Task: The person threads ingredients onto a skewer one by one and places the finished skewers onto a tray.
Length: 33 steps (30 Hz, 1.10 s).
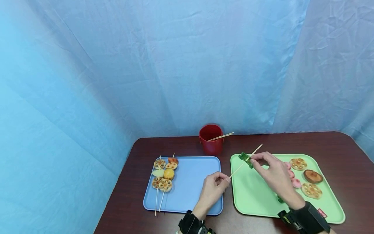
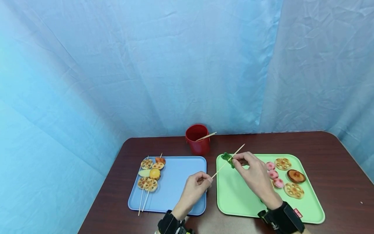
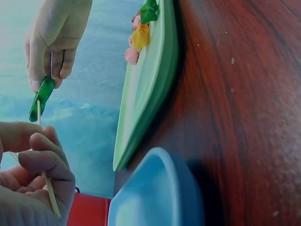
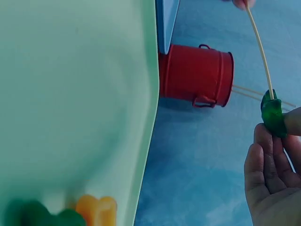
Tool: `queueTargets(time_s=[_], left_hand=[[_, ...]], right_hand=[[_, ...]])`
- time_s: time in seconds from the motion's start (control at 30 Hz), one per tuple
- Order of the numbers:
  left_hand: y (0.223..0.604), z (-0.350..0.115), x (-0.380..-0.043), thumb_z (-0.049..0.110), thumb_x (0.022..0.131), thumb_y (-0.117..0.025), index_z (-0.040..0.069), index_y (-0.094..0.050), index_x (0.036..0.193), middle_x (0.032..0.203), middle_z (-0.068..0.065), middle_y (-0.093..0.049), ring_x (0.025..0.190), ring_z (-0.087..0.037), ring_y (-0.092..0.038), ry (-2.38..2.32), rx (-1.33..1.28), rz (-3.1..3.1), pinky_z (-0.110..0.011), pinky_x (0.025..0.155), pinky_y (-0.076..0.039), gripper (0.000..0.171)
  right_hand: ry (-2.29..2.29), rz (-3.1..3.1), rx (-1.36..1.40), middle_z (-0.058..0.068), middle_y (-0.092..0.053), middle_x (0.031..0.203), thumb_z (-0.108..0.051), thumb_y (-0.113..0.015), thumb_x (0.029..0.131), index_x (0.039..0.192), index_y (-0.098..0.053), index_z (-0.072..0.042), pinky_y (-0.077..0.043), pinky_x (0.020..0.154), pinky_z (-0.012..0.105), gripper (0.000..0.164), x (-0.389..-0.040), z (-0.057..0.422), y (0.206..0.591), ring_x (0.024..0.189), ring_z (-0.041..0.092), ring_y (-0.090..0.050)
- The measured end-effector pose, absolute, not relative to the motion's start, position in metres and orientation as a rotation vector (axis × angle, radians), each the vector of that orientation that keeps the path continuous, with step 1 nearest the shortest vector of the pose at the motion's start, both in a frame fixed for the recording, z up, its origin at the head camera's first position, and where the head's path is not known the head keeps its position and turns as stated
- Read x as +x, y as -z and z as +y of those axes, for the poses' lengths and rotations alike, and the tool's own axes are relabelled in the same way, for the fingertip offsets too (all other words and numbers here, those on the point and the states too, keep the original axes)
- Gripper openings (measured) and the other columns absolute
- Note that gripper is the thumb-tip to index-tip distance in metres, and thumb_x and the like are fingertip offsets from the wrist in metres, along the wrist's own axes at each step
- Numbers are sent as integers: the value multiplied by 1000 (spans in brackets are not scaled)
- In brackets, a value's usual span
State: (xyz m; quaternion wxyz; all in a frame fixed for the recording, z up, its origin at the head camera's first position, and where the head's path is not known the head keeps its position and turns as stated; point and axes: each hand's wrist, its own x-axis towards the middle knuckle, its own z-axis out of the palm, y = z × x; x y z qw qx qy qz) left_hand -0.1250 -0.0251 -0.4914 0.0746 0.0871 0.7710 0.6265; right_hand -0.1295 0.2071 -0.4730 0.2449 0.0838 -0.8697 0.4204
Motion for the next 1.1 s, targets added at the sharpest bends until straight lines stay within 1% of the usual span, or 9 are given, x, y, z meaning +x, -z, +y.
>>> queueTargets(time_s=[0.23, 0.47, 0.6, 0.67, 0.83, 0.9, 1.07, 1.1], left_hand=[[489, -21, -126, 12, 93, -70, 3, -75, 90, 69, 9, -61, 58, -2, -51, -1896, 284, 2340, -18, 55, -40, 11], [488, -19, -126, 18, 95, -72, 6, -80, 94, 68, 12, -59, 54, 0, -48, -1868, 297, 2400, -18, 50, -39, 14], [488, -19, -127, 19, 95, -72, 5, -79, 93, 67, 12, -59, 54, 0, -48, -1862, 296, 2415, -18, 50, -39, 16], [489, -19, -127, 19, 95, -72, 4, -79, 93, 66, 9, -60, 53, -1, -49, -1867, 295, 2406, -18, 49, -40, 17], [489, -18, -126, 17, 95, -71, 0, -76, 92, 68, -10, -65, 51, -6, -52, -1892, 292, 2351, -18, 47, -40, 18], [488, -18, -126, 17, 95, -71, -1, -75, 92, 70, -15, -66, 50, -6, -51, -1888, 289, 2345, -18, 47, -40, 19], [488, -18, -126, 19, 97, -68, 1, -76, 92, 73, -13, -68, 50, -1, -47, -1850, 286, 2376, -18, 48, -38, 20], [489, -18, -127, 20, 97, -68, 2, -76, 93, 74, -13, -68, 50, -1, -47, -1850, 284, 2379, -18, 48, -38, 20]], right_hand=[[-1114, -2369, 267, -11, -70, 92, -6, -79, 90, 99, -76, -20, -47, 71, 13, 17, -125, 197, 476, 80, -4, -63], [-1141, -2358, 293, -12, -69, 92, -3, -80, 89, 99, -76, -20, -48, 72, 13, 20, -122, 188, 479, 80, -1, -64], [-1156, -2355, 314, -12, -69, 92, -1, -79, 88, 98, -75, -19, -48, 72, 11, 21, -121, 184, 480, 80, -1, -64], [-1161, -2351, 325, -12, -69, 91, 0, -79, 87, 98, -75, -19, -48, 72, 11, 22, -121, 183, 480, 80, 0, -65], [-1156, -2348, 340, -12, -69, 91, 2, -80, 86, 97, -75, -18, -49, 71, 13, 24, -120, 180, 483, 80, 0, -65], [-1155, -2351, 349, -12, -69, 91, 2, -80, 86, 96, -74, -18, -51, 70, 16, 23, -120, 179, 484, 79, 0, -65], [-1153, -2361, 367, -14, -68, 90, 0, -81, 86, 96, -74, -19, -52, 69, 20, 22, -118, 176, 485, 77, 0, -64], [-1151, -2362, 372, -14, -68, 90, -1, -81, 86, 97, -74, -19, -52, 69, 20, 22, -118, 176, 484, 77, 0, -64]])
